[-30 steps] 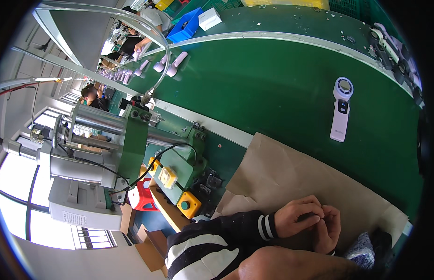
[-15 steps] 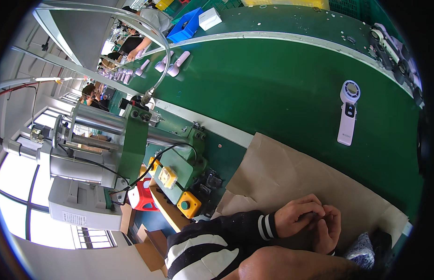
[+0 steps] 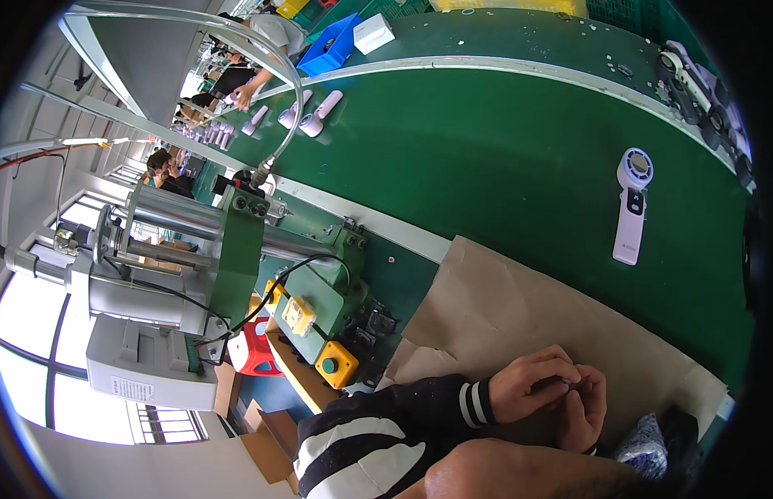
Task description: The person assembles handheld fans by picking up fan bodies from the workstation, inserting small components into each one by hand, and placing the assembled fans onto the conveyor belt.
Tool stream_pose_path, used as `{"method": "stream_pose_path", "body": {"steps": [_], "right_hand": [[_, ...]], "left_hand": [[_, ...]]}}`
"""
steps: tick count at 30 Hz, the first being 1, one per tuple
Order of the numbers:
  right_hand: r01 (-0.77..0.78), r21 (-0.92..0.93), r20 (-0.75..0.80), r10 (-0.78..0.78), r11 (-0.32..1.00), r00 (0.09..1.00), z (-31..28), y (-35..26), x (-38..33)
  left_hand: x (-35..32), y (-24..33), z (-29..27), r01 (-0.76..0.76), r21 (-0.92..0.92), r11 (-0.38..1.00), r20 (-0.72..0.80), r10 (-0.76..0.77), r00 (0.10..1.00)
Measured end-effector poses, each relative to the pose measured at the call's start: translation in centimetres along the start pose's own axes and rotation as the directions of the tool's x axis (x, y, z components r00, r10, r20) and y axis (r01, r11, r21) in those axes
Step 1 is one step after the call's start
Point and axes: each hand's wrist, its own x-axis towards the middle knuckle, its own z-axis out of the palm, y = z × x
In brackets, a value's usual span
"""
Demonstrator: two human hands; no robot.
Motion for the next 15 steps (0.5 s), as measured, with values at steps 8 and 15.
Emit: {"method": "stream_pose_path", "body": {"steps": [8, 15], "right_hand": [[0.007, -0.009, 0.002, -0.007, 1.0, 1.0, 0.18, -0.1, -0.11], [0.013, -0.015, 0.007, -0.013, 1.0, 1.0, 0.16, -0.14, -0.04]], "left_hand": [[-0.07, 0.37, -0.02, 0.046, -0.03, 0.998, 0.007, -0.046, 0.999], [-0.08, 0.42, -0.25, 0.054, -0.019, 0.998, 0.041, -0.054, 0.998]]}}
